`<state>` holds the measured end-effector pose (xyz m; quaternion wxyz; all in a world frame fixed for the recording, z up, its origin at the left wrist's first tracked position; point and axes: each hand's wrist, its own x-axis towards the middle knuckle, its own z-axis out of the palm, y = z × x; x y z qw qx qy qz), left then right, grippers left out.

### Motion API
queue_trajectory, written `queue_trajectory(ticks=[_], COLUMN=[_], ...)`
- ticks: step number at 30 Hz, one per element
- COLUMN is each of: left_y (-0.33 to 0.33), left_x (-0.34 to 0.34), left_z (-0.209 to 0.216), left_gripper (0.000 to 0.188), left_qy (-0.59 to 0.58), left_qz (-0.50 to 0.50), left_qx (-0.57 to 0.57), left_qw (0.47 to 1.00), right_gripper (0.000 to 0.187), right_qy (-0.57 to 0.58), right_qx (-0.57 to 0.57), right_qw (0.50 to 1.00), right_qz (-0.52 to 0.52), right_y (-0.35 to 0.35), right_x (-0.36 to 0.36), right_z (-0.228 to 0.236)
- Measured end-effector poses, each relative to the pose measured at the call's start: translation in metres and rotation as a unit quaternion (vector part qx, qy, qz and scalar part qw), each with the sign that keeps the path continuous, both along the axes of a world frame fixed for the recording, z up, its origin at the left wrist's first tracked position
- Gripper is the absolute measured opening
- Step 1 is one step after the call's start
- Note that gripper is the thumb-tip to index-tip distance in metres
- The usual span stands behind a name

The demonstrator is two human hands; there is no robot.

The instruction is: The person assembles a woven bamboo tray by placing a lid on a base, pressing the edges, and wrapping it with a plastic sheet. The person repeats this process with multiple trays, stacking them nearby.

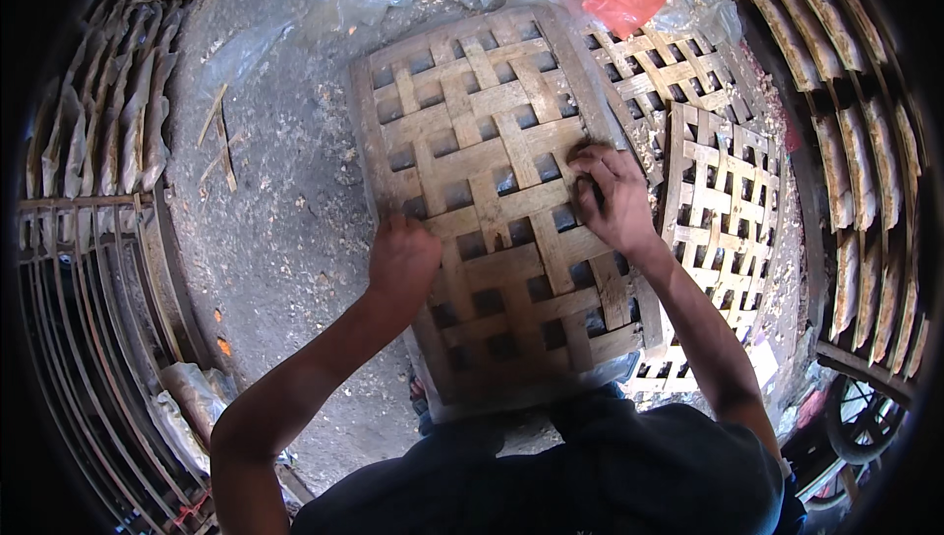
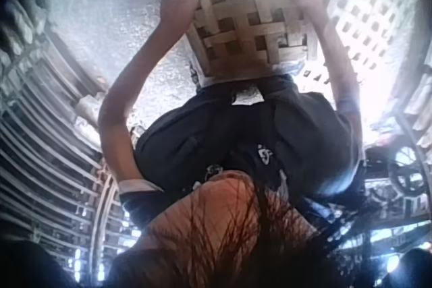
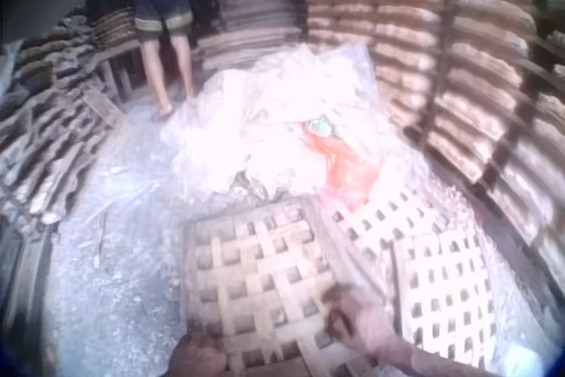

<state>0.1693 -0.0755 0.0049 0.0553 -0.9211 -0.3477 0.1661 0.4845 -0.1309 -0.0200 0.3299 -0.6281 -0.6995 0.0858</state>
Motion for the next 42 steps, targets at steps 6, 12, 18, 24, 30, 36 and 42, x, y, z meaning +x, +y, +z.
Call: queue_trajectory(ticks=[6, 12, 18, 24, 30, 36, 42], left_y=[-0.004, 0.015, 0.038, 0.008, -0.006, -0.025, -0.033], left_x=[0.002, -0.04, -0.2, -0.157, -0.069, -0.055, -0.049], left_z=[0.007, 0.042, 0.02, 0.018, 0.036, 0.034, 0.026], left_gripper=[0.01, 0.013, 0.014, 0.025, 0.024, 0.03, 0.027], left_qy=[0.031, -0.201, -0.187, -0.095, -0.209, -0.17, -0.177], left_qz=[-0.017, 0.131, 0.354, 0.12, 0.007, -0.006, 0.002], left_qx=[-0.009, -0.22, -0.379, -0.032, -0.048, -0.121, -0.141], left_qw=[0.999, 0.945, 0.834, 0.988, 0.977, 0.978, 0.974], right_gripper=[0.023, 0.025, 0.026, 0.026, 0.026, 0.025, 0.025], right_qy=[-0.022, -0.025, 0.0, -0.019, -0.03, -0.026, -0.007], right_qx=[-0.005, 0.0, 0.002, -0.008, 0.002, 0.013, 0.002], right_qw=[1.0, 1.0, 1.0, 1.0, 1.0, 1.0, 1.0], right_qz=[-0.012, -0.015, 0.001, -0.003, -0.005, 0.006, 0.001], right_y=[-0.001, -0.002, 0.003, 0.001, 0.001, 0.003, 0.001], right_x=[-0.003, -0.001, -0.004, -0.001, -0.003, -0.002, -0.002], right_z=[0.002, -0.002, -0.005, -0.003, -0.004, -0.002, -0.002])
